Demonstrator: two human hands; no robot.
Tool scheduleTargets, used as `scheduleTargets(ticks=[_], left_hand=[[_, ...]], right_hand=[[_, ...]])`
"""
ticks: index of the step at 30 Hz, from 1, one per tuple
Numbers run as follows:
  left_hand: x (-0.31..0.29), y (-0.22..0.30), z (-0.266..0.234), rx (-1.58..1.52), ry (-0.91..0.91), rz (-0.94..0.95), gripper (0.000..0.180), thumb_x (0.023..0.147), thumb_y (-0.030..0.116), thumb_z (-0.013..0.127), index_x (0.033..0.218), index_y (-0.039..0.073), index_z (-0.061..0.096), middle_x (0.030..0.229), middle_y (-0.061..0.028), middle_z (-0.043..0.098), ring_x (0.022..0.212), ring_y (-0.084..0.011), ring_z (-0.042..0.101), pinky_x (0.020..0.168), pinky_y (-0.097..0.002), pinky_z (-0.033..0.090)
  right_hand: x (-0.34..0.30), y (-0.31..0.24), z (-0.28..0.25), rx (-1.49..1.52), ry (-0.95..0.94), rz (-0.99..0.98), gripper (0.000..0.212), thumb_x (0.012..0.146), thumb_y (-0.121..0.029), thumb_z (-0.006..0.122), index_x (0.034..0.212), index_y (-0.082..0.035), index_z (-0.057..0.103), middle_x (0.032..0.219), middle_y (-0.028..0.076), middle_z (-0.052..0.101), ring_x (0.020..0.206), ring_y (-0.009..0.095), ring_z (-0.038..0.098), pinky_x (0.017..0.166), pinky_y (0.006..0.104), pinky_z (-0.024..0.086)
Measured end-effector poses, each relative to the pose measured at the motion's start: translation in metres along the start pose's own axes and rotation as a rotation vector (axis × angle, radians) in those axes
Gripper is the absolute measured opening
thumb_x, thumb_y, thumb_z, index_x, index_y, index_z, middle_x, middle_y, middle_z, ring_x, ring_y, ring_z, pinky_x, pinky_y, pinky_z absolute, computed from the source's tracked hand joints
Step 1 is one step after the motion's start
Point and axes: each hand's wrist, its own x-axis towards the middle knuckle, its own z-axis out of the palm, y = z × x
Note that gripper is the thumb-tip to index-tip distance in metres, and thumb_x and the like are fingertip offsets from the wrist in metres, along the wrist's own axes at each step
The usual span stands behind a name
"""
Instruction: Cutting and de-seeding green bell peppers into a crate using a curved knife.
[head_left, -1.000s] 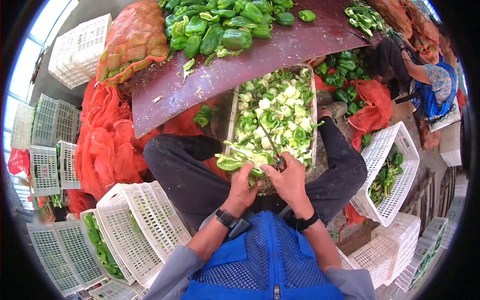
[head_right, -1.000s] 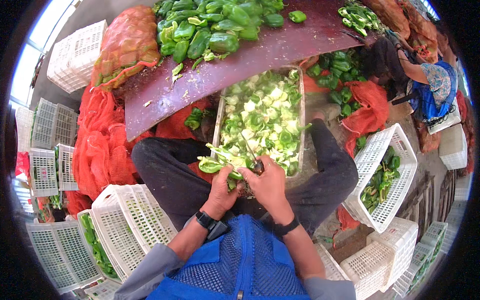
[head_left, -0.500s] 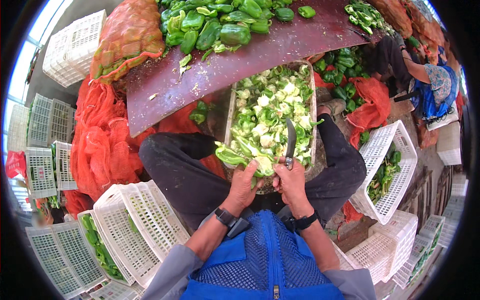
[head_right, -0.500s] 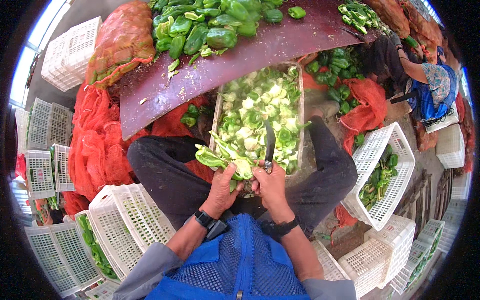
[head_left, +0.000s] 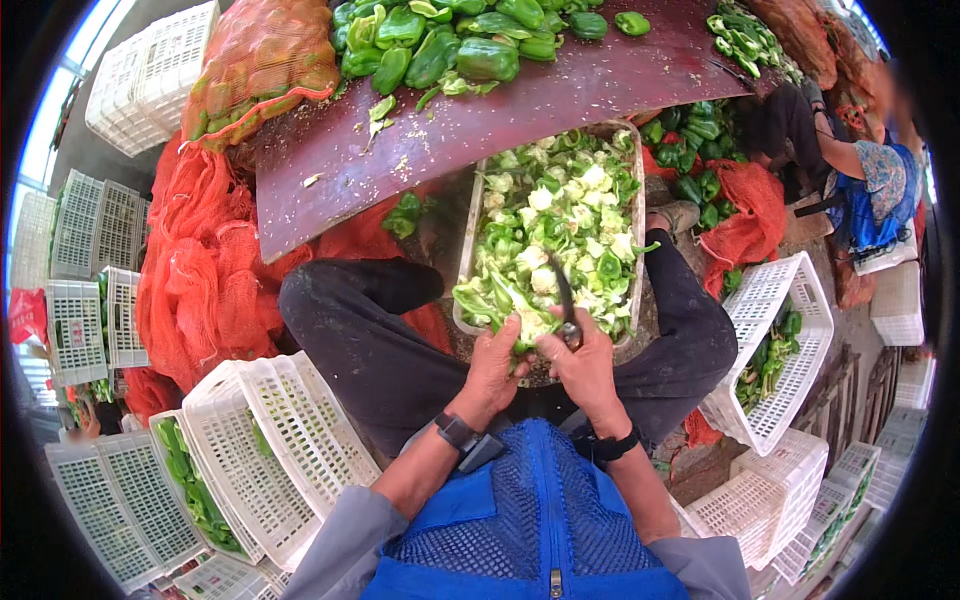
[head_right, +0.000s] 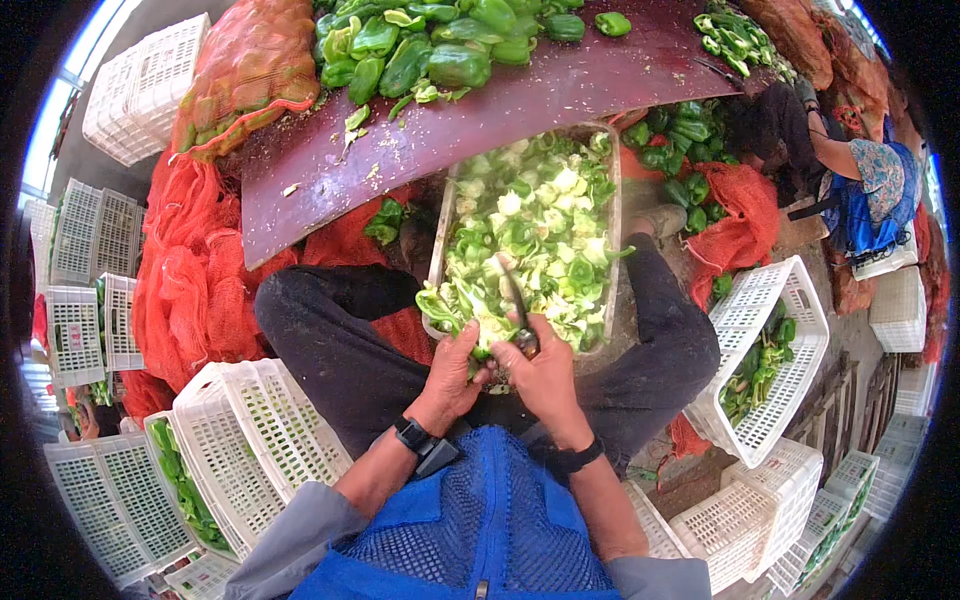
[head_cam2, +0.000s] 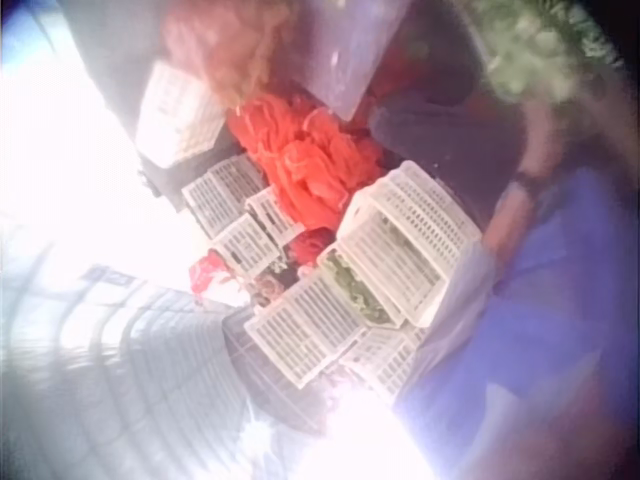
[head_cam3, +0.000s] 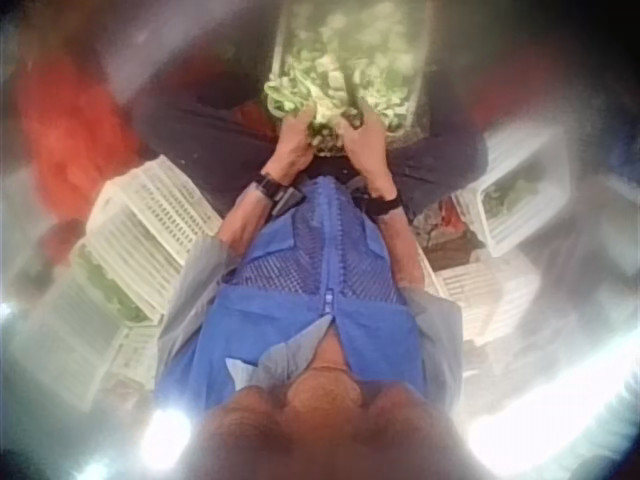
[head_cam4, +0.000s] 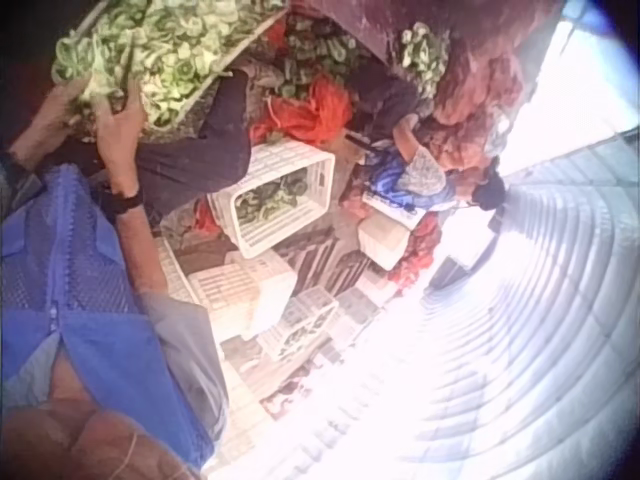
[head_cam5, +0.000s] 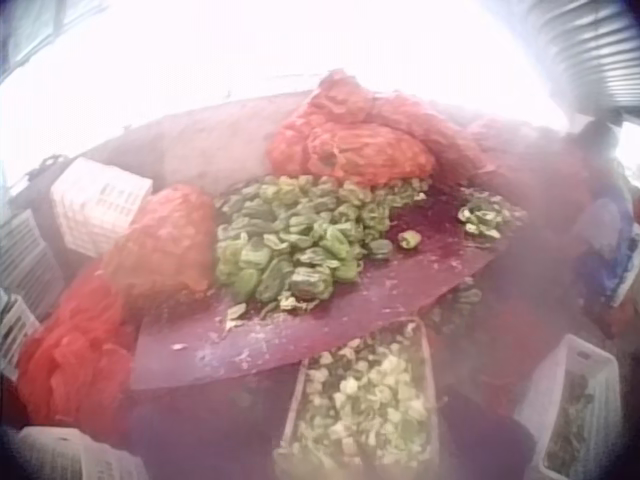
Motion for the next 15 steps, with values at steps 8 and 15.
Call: scheduleTargets(ticks=[8, 15], left_hand=[[0.006, -0.001, -0.009, 0.069, -0.025, -0.17, 0.024, 0.108, 0.032, 0.051, 0.112, 0.011, 0.063, 0.089, -0.0025, 0.069, 0.063, -0.0124, 0.062, 0.043, -0.0228, 0.039], [-0.002, 0.011, -0.002, 0.087, -0.103, -0.231, 0.03, 0.109, 0.034, 0.048, 0.11, 0.008, 0.063, 0.087, -0.0044, 0.068, 0.06, -0.0137, 0.062, 0.041, -0.0241, 0.04]], right_hand=[[0.02, -0.007, -0.021, -0.764, -0.26, -0.685, 0.038, 0.08, -0.015, 0.089, 0.113, -0.009, 0.072, 0.09, 0.012, 0.065, 0.08, 0.031, 0.067, 0.071, 0.0401, 0.054], [0.033, 0.013, -0.017, -0.508, -0.308, -0.48, 0.021, 0.086, -0.011, 0.084, 0.1, -0.005, 0.068, 0.074, 0.003, 0.059, 0.07, 0.016, 0.064, 0.06, 0.033, 0.049]])
